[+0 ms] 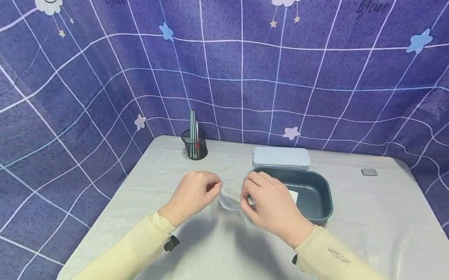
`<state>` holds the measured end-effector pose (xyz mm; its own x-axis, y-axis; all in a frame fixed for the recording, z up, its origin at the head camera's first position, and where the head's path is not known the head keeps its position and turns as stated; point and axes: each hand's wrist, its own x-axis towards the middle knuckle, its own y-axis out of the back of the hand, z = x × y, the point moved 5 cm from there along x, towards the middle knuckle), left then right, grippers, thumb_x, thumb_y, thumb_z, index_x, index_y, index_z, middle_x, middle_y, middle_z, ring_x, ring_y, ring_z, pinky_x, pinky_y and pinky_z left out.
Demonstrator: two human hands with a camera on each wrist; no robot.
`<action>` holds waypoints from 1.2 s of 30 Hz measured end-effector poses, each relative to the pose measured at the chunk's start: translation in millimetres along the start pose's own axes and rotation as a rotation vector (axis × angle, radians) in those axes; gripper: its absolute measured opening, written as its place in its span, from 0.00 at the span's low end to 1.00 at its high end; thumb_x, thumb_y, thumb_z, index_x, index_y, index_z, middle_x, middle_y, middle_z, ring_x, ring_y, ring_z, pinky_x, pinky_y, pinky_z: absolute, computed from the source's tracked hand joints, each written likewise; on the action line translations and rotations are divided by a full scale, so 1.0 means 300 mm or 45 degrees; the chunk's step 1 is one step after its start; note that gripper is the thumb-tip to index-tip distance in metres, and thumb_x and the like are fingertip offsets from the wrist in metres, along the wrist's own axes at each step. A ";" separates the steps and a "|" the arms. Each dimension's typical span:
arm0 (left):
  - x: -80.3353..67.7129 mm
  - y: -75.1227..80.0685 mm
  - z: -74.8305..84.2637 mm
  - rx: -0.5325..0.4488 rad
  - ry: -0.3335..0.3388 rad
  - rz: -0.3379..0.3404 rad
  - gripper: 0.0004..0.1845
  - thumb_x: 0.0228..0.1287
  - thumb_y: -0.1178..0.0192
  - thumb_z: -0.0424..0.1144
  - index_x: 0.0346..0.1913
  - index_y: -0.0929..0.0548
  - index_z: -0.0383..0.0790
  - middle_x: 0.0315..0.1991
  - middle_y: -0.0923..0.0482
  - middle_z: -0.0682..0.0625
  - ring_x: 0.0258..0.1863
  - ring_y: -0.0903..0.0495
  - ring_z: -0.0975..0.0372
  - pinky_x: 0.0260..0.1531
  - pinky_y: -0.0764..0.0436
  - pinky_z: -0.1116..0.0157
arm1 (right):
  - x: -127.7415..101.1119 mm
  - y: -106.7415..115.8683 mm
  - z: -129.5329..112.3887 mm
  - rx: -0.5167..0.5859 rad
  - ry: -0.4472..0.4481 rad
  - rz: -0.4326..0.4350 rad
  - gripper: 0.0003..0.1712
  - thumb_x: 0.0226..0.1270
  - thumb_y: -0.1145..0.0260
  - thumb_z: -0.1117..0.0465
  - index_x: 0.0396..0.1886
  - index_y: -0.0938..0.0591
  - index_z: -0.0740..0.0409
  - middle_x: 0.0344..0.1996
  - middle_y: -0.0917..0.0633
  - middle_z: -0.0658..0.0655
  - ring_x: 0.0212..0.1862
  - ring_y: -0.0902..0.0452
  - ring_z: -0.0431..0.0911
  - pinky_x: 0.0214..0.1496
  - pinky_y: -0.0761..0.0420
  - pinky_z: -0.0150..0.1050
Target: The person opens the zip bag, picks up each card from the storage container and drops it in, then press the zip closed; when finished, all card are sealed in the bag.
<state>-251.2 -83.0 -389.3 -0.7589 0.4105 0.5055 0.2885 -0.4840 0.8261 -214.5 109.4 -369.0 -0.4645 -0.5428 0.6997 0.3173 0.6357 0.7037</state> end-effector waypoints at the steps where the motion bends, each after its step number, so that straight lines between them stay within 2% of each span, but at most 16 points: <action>1: 0.000 0.000 0.001 -0.001 0.000 -0.001 0.09 0.65 0.36 0.32 0.29 0.11 0.45 0.24 0.19 0.58 0.22 0.23 0.67 0.29 0.22 0.65 | -0.004 -0.012 0.003 -0.002 0.003 0.000 0.07 0.57 0.33 0.67 0.28 0.23 0.51 0.37 0.21 0.47 0.37 0.26 0.44 0.37 0.21 0.41; 5: -0.003 0.003 0.004 -0.003 -0.002 0.003 0.08 0.64 0.36 0.31 0.28 0.12 0.45 0.22 0.21 0.59 0.21 0.25 0.67 0.27 0.24 0.65 | -0.012 -0.060 0.011 -0.006 -0.001 -0.021 0.08 0.58 0.33 0.68 0.26 0.23 0.52 0.45 0.17 0.52 0.46 0.21 0.50 0.45 0.18 0.45; 9: -0.004 0.004 0.004 -0.003 -0.012 0.011 0.09 0.64 0.36 0.31 0.27 0.12 0.45 0.22 0.22 0.60 0.21 0.26 0.67 0.27 0.24 0.65 | -0.008 -0.100 0.017 -0.021 -0.017 -0.065 0.09 0.57 0.32 0.68 0.25 0.24 0.53 0.48 0.16 0.57 0.49 0.20 0.53 0.50 0.18 0.47; 16: -0.005 0.001 0.000 0.002 -0.008 0.005 0.09 0.64 0.36 0.31 0.27 0.13 0.45 0.21 0.23 0.60 0.20 0.27 0.67 0.26 0.25 0.65 | 0.008 -0.149 0.030 -0.056 -0.035 -0.131 0.10 0.55 0.29 0.69 0.24 0.21 0.54 0.47 0.15 0.59 0.49 0.19 0.55 0.48 0.18 0.48; 25: 0.001 0.002 0.002 0.013 -0.022 -0.005 0.08 0.65 0.36 0.31 0.29 0.11 0.44 0.23 0.20 0.58 0.22 0.24 0.67 0.27 0.24 0.65 | 0.045 -0.187 0.044 -0.108 -0.004 -0.222 0.11 0.51 0.20 0.70 0.25 0.14 0.53 0.44 0.13 0.59 0.45 0.18 0.54 0.45 0.18 0.49; 36: 0.003 0.000 0.009 0.015 -0.030 0.004 0.08 0.65 0.35 0.32 0.29 0.11 0.45 0.24 0.19 0.58 0.22 0.23 0.66 0.27 0.23 0.64 | 0.050 -0.249 0.059 -0.213 -0.015 -0.331 0.08 0.56 0.22 0.68 0.25 0.11 0.51 0.45 0.13 0.59 0.46 0.18 0.55 0.39 0.21 0.49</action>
<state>-250.4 -80.6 -388.0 -0.7442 0.4269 0.5138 0.2978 -0.4766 0.8272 -259.8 63.5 -413.1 -0.5575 -0.6683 0.4926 0.3176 0.3765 0.8703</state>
